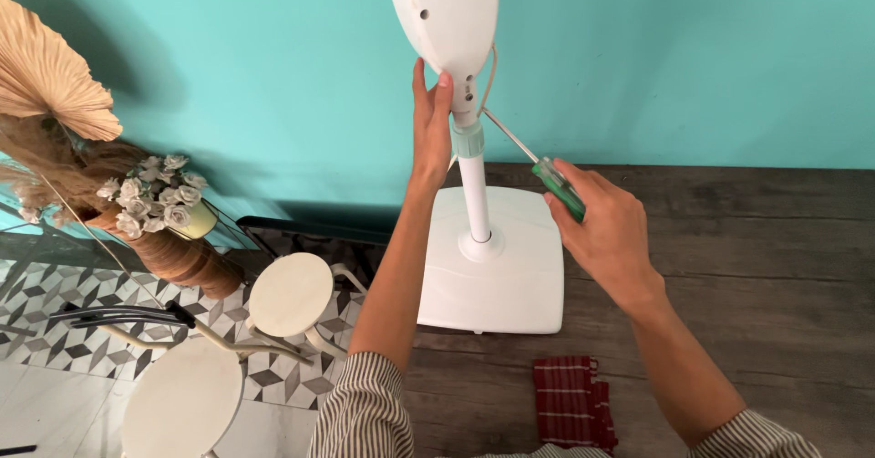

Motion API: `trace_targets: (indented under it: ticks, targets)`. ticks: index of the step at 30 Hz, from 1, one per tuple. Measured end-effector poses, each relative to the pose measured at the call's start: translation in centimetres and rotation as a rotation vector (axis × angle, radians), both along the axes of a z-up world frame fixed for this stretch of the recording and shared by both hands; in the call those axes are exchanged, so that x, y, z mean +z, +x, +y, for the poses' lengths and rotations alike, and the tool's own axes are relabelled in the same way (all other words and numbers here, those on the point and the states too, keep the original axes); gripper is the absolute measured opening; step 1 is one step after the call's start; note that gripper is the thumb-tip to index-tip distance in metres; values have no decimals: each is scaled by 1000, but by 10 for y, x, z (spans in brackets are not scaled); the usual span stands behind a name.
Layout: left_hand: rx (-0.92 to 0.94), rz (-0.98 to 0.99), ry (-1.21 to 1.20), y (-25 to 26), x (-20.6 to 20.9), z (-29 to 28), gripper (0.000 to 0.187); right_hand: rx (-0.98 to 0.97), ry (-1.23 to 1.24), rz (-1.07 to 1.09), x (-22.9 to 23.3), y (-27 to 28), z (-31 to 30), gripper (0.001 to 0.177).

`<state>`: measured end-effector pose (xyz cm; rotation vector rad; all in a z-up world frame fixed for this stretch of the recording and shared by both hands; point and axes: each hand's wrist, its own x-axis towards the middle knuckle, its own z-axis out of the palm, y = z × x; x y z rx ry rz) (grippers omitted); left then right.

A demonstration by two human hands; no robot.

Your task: The person uses a screwdriver to loosen a screw on the neck of a white standing fan. They rotate the fan head to access the screw, then repeatedly turn the screwdriver to loosen it. The fan remains on the table throughout the process.

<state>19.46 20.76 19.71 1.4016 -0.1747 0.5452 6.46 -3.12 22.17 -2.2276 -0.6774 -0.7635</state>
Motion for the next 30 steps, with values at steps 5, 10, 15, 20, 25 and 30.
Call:
trace_targets:
  ticks: [5,10,15,20,25,30]
  targets:
    - [-16,43,16,5,-3,1,95,-10,-15,11,0,6,5,36]
    - [11,107,39,10,-5,1,92,-2,-39,-29,0,17,11,36]
    - [-11,112,45,11,-6,3,90,-12,-71,-20,5,19,14,36]
    - [-34,127,59,8,-2,2,94,-17,-74,28,8,20,14,36]
    - [0,149,105,5,5,4,95,-16,-72,-15,8,21,13,35]
    - [28,173,116,6,9,4,94,-8,-72,-16,7,22,13,36]
